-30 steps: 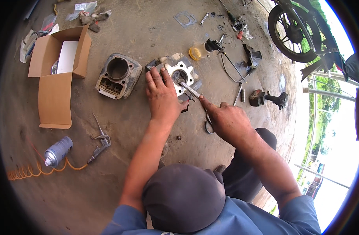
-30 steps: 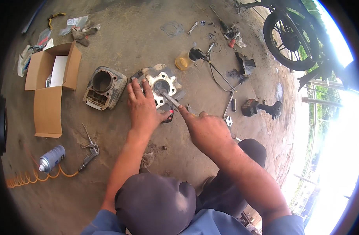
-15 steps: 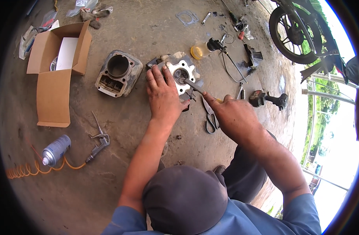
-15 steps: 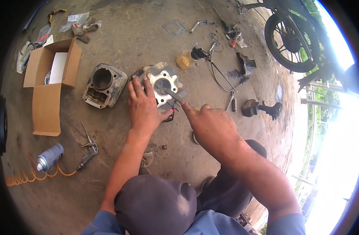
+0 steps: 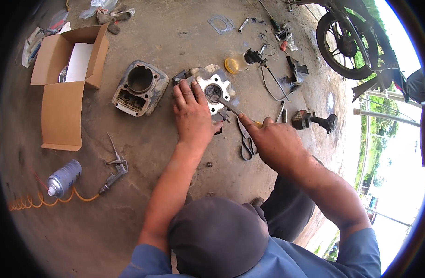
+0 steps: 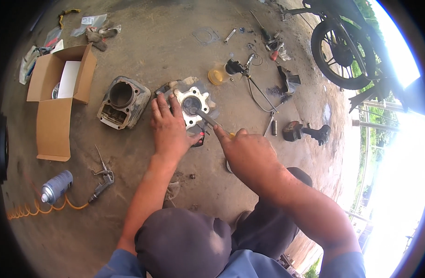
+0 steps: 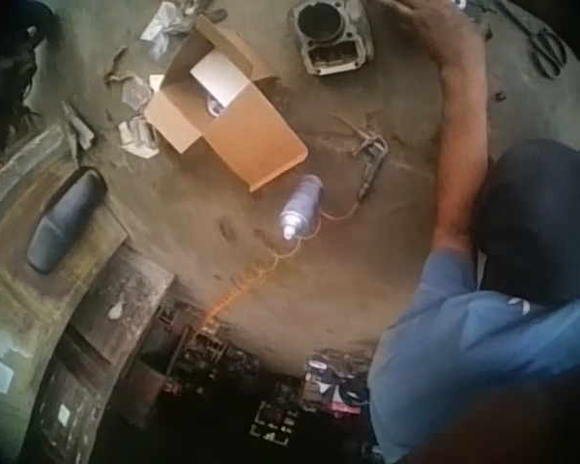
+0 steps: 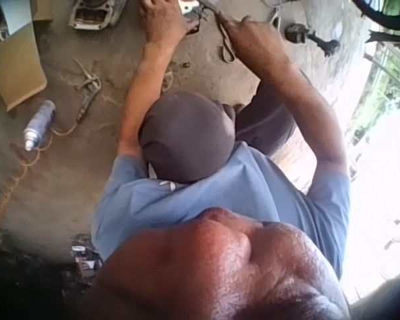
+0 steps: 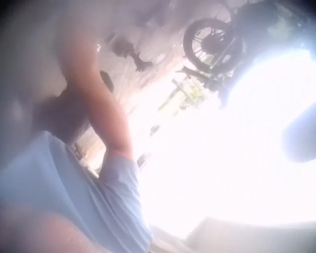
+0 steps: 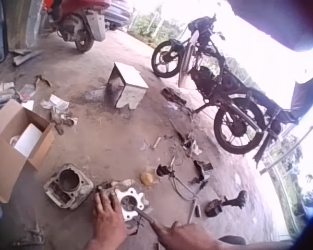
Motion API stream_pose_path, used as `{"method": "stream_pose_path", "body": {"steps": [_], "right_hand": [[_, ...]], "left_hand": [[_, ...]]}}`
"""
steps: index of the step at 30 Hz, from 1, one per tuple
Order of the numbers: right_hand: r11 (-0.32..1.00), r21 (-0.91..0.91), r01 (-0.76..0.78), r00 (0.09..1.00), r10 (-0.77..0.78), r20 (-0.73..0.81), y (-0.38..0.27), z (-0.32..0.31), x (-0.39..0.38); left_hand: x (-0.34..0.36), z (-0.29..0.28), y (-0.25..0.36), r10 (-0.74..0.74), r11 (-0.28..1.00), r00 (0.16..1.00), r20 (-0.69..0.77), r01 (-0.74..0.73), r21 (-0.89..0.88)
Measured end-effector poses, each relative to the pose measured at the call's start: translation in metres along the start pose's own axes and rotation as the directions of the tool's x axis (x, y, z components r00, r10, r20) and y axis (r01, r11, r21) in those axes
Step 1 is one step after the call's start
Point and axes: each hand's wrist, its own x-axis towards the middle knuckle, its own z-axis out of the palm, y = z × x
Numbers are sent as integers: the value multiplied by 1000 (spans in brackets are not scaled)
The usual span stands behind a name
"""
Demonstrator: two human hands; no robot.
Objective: The person cleans a motorcycle cylinder head by spraying it with a spray can, blowing it with an air nozzle, and then scraping it with a chisel.
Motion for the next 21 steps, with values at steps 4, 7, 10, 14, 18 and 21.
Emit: {"method": "stream_pose_path", "body": {"steps": [4,7,10,14,18,21], "right_hand": [[1000,18,22,990,-19,-143,-3,15,-2],[998,42,47,991,-42,-125,-3,15,-5],[1000,13,12,995,-10,-98,-3,8,-1],[993,120,-3,1000,4,-9,-2,11,-3],[991,129,-36,999,37,-4,-2,9,3],[989,149,-24,1000,23,7,-4,8,2]], "left_hand": [[-2,1,-1,27,999,999,-24,-28,-38],[-10,-1,-2,8,999,1000,10,-8,-39],[0,-2,0,40,998,999,-25,-42,-50],[-8,-3,-1,-10,1000,999,34,10,8],[-2,-3,0,37,998,999,-35,-38,-42],[-10,1,-4,21,1000,1000,-1,-21,-22]]}}
